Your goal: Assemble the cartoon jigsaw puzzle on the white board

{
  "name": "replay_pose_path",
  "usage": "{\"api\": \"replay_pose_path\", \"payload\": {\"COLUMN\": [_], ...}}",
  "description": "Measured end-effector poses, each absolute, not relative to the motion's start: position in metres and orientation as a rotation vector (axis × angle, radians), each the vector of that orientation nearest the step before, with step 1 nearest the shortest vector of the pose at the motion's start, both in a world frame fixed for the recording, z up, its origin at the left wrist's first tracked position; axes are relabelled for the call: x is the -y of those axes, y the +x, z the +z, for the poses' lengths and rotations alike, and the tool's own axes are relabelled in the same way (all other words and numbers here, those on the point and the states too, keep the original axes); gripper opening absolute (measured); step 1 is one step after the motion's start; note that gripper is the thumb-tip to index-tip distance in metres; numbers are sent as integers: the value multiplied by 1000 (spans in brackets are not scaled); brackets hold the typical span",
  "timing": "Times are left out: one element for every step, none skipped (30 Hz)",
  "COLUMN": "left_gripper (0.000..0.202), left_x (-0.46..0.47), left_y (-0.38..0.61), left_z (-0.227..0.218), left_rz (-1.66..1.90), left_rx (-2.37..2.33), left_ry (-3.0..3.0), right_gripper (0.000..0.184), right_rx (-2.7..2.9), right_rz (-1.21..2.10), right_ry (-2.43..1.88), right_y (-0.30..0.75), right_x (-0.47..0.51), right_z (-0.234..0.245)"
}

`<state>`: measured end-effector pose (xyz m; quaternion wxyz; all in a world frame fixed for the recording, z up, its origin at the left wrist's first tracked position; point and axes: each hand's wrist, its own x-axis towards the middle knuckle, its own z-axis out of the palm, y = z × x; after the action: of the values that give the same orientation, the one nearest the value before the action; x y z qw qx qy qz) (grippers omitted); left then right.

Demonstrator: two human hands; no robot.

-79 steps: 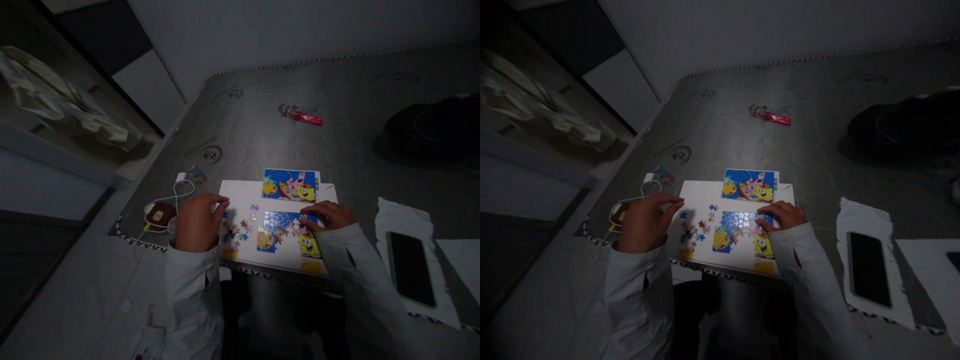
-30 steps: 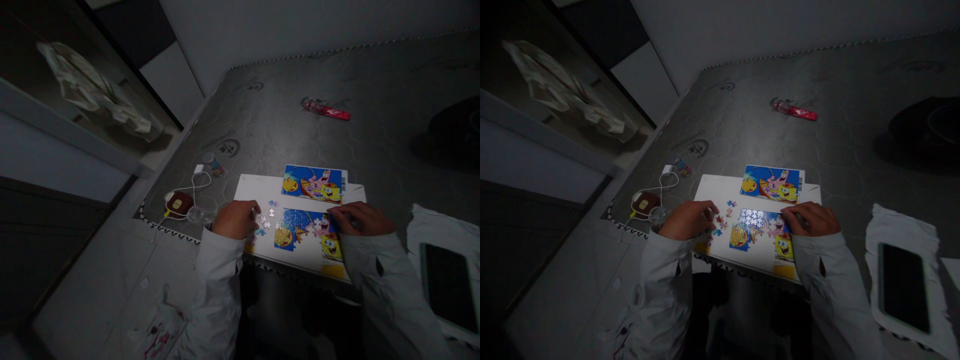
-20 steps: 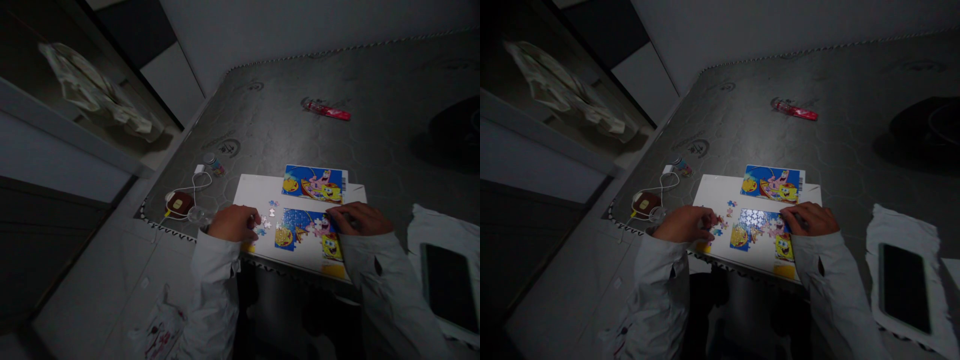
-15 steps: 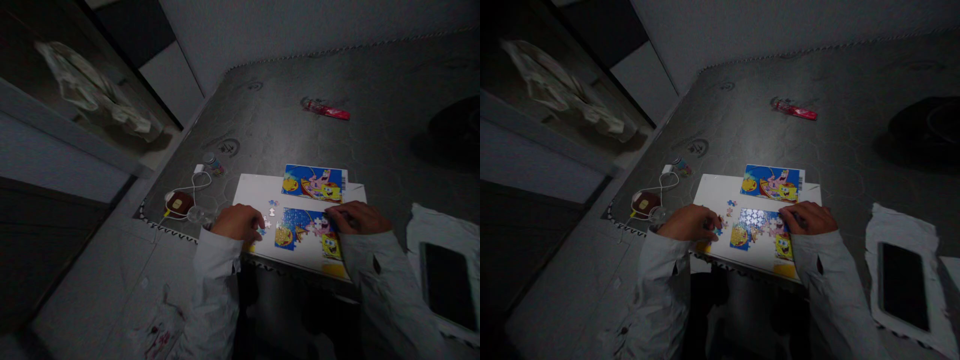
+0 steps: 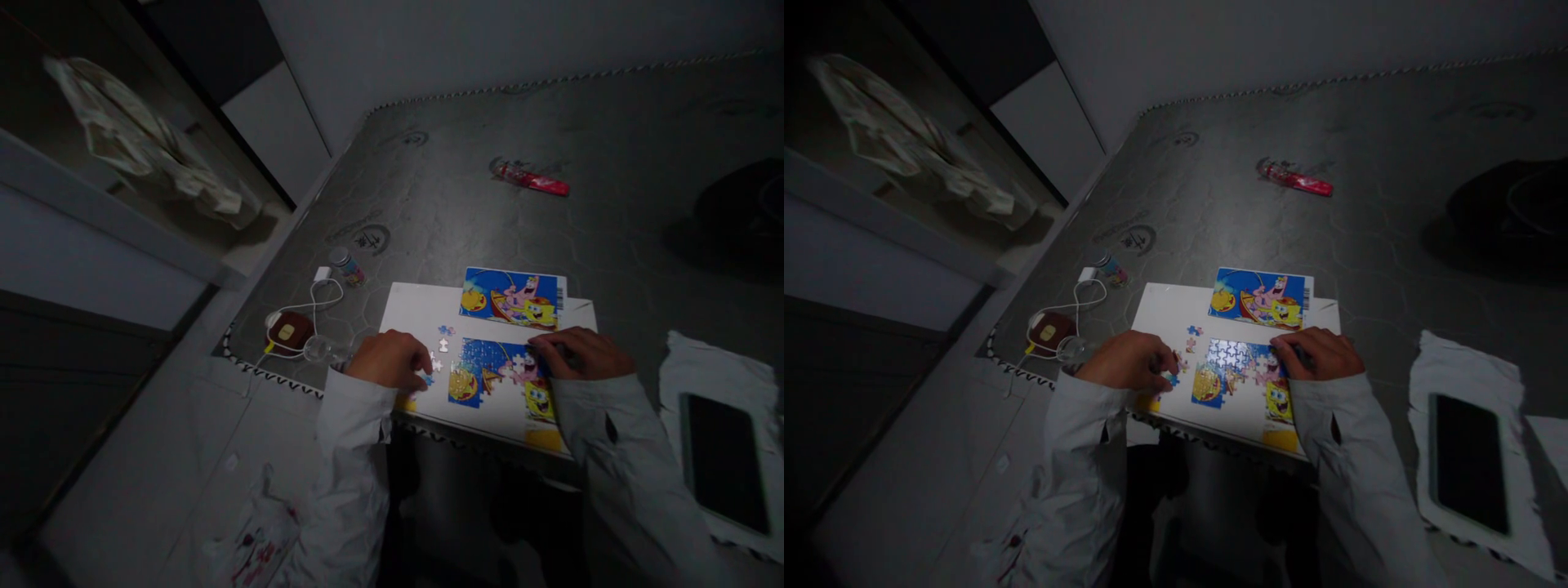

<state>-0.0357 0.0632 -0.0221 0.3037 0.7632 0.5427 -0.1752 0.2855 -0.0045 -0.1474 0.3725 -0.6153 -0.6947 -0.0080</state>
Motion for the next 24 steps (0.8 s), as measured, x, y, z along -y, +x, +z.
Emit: {"api": "replay_pose_path", "payload": {"left_gripper": [27, 24, 23, 22, 21, 21, 21, 21, 19, 19, 19, 20, 22, 26, 30, 31, 30, 27, 25, 23, 21, 20, 18, 17], "left_x": [-63, -63, -63, -63, -63, -63, -63, -63, -63, -64, -64, -64, -64, -64, -64, -63, -63, -63, -63, -63, -63, -63, -63, -64], "left_y": [-36, -36, -36, -36, -36, -36, -35, -35, -35, -35, -35, -34, -34, -34, -33, -32, -31, -30, -28, -26, -24, -21, -19, -17], "left_z": [-23, -24, -26, -28, -29, -30, -31, -32, -32, -32, -32, -32, -32, -32, -33, -34, -36, -37, -38, -40, -41, -42, -43, -44], "left_rz": [-462, -459, -453, -443, -430, -419, -409, -403, -401, -398, -395, -381, -352, -303, -237, -160, -79, 0, 70, 129, 167, 190, 198, 192], "left_rx": [-1437, -1441, -1440, -1434, -1425, -1413, -1404, -1396, -1387, -1375, -1355, -1324, -1287, -1250, -1223, -1207, -1210, -1232, -1271, -1320, -1369, -1415, -1450, -1472], "left_ry": [2021, 2021, 2024, 2030, 2038, 2042, 2041, 2036, 2027, 2018, 2008, 1999, 1989, 1980, 1976, 1981, 1988, 1992, 1986, 1968, 1935, 1892, 1849, 1812], "right_gripper": [34, 34, 34, 34, 34, 33, 32, 30, 29, 28, 28, 29, 31, 33, 34, 34, 34, 34, 34, 34, 34, 33, 33, 33], "right_rx": [1779, 1777, 1774, 1774, 1774, 1776, 1777, 1776, 1773, 1771, 1772, 1779, 1789, 1800, 1809, 1812, 1808, 1802, 1795, 1790, 1787, 1785, 1783, 1779], "right_rz": [-23, -24, -22, -18, -14, -10, -10, -14, -18, -20, -19, -17, -17, -20, -26, -32, -36, -37, -35, -32, -30, -28, -24, -22], "right_ry": [-1583, -1592, -1604, -1616, -1623, -1621, -1611, -1601, -1592, -1588, -1591, -1599, -1607, -1608, -1606, -1604, -1604, -1608, -1615, -1619, -1616, -1607, -1598, -1595], "right_y": [285, 284, 283, 283, 283, 283, 283, 284, 284, 285, 286, 286, 287, 287, 288, 288, 288, 288, 288, 288, 288, 287, 287, 287], "right_x": [5, 5, 6, 6, 6, 6, 6, 6, 6, 6, 5, 5, 5, 5, 5, 5, 5, 5, 5, 5, 5, 5, 6, 6], "right_z": [-146, -145, -144, -144, -143, -144, -144, -144, -145, -146, -146, -147, -148, -148, -148, -148, -148, -148, -148, -147, -147, -147, -146, -146]}}
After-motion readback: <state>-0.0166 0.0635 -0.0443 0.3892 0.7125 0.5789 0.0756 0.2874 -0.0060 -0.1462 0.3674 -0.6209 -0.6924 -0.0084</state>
